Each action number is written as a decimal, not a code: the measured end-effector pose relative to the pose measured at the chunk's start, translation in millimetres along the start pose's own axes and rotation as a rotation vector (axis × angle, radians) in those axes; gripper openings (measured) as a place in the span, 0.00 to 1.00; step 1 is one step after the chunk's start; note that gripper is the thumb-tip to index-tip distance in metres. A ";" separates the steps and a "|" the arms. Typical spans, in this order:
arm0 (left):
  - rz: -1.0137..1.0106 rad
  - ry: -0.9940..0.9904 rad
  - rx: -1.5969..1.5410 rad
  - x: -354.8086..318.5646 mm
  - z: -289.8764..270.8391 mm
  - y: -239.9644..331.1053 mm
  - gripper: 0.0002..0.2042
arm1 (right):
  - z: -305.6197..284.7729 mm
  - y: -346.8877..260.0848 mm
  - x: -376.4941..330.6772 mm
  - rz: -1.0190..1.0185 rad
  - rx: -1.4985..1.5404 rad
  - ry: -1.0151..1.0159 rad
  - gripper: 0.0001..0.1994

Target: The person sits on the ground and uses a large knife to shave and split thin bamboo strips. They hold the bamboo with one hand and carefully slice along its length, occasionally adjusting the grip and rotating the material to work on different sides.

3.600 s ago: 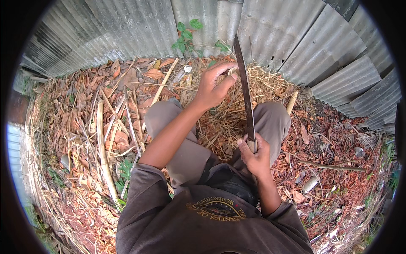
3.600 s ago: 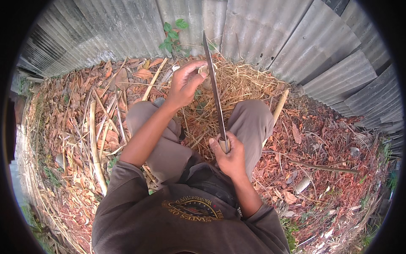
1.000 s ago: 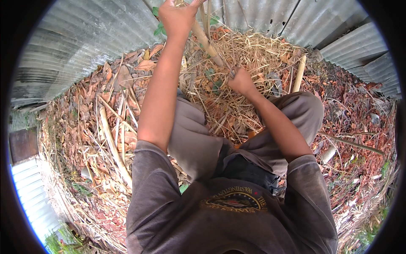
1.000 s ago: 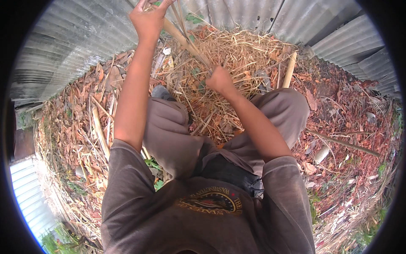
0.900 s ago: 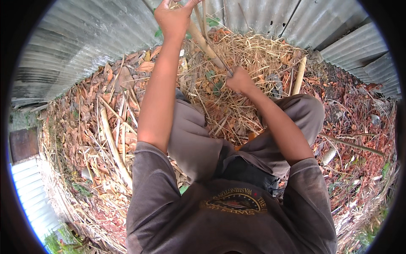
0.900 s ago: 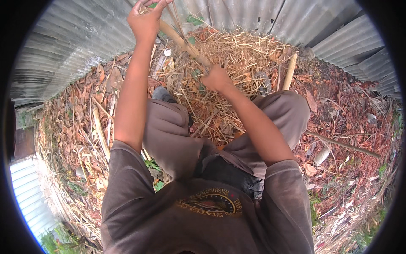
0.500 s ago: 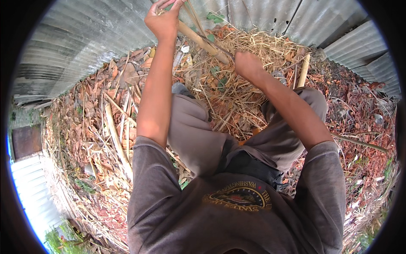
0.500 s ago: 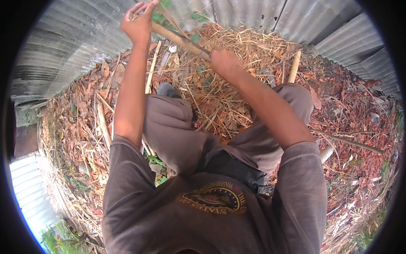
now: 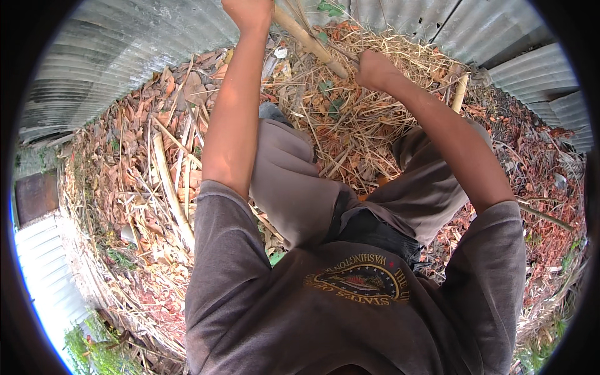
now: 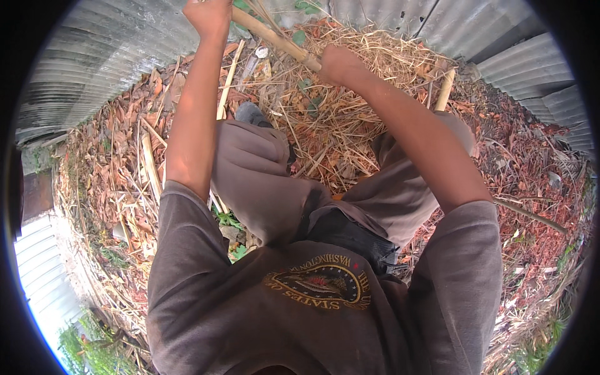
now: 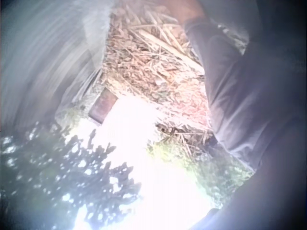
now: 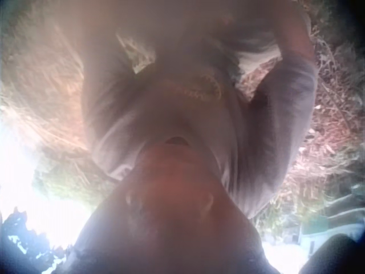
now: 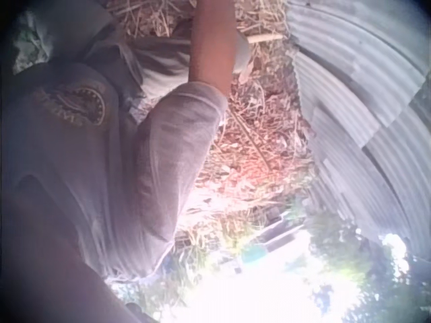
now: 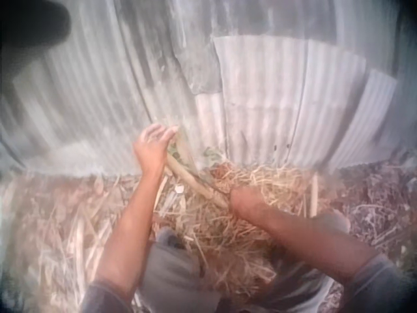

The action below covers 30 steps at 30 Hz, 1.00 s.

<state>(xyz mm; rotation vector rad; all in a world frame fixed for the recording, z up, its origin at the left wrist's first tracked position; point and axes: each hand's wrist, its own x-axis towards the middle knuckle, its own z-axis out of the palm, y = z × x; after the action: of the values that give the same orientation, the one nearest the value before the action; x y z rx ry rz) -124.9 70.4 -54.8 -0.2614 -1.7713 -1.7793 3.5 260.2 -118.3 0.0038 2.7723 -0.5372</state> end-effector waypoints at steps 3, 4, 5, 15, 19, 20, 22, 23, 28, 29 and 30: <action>-0.026 -0.008 0.087 4.1 10.4 1.2 0.20 | 2.0 -2.0 -0.1 0.078 0.304 -0.150 0.16; -0.036 -0.023 0.081 5.3 13.9 2.0 0.20 | 2.9 -1.9 -1.0 0.099 0.395 -0.186 0.17; -0.046 -0.042 0.074 6.1 17.7 2.9 0.19 | 4.9 -1.8 -3.0 0.070 0.394 -0.114 0.16; -0.045 -0.324 -0.008 1.1 41.9 16.8 0.23 | 22.2 1.0 -27.9 0.199 1.193 -0.233 0.07; -0.078 -0.409 0.036 -3.0 53.0 31.7 0.26 | 31.7 5.9 -32.3 0.204 1.625 -0.368 0.07; -0.094 -0.424 0.010 -4.6 56.4 36.6 0.26 | 36.6 7.6 -32.9 0.222 1.662 -0.346 0.07; -0.092 -0.443 0.087 -8.4 62.9 46.6 0.26 | 47.4 11.8 -32.2 0.184 1.768 -0.379 0.07; -0.075 -0.446 0.187 -11.6 66.6 51.0 0.27 | 51.5 15.3 -29.9 0.230 1.667 -0.351 0.07; -0.075 -0.470 0.267 -14.2 79.3 61.7 0.28 | 74.6 19.4 -21.4 0.124 0.738 0.228 0.06; -0.108 -0.462 0.317 -14.2 80.2 61.4 0.28 | 77.4 19.3 -20.6 0.130 0.760 0.233 0.06; -0.140 -0.453 0.366 -13.9 80.7 60.5 0.28 | 79.3 19.8 -19.9 0.135 0.782 0.238 0.06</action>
<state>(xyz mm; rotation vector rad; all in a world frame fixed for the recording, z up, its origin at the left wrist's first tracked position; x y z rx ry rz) -103.3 156.3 -4.6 -0.4204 -2.4492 -1.5258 48.0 250.8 -189.2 0.4482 2.5492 -1.6190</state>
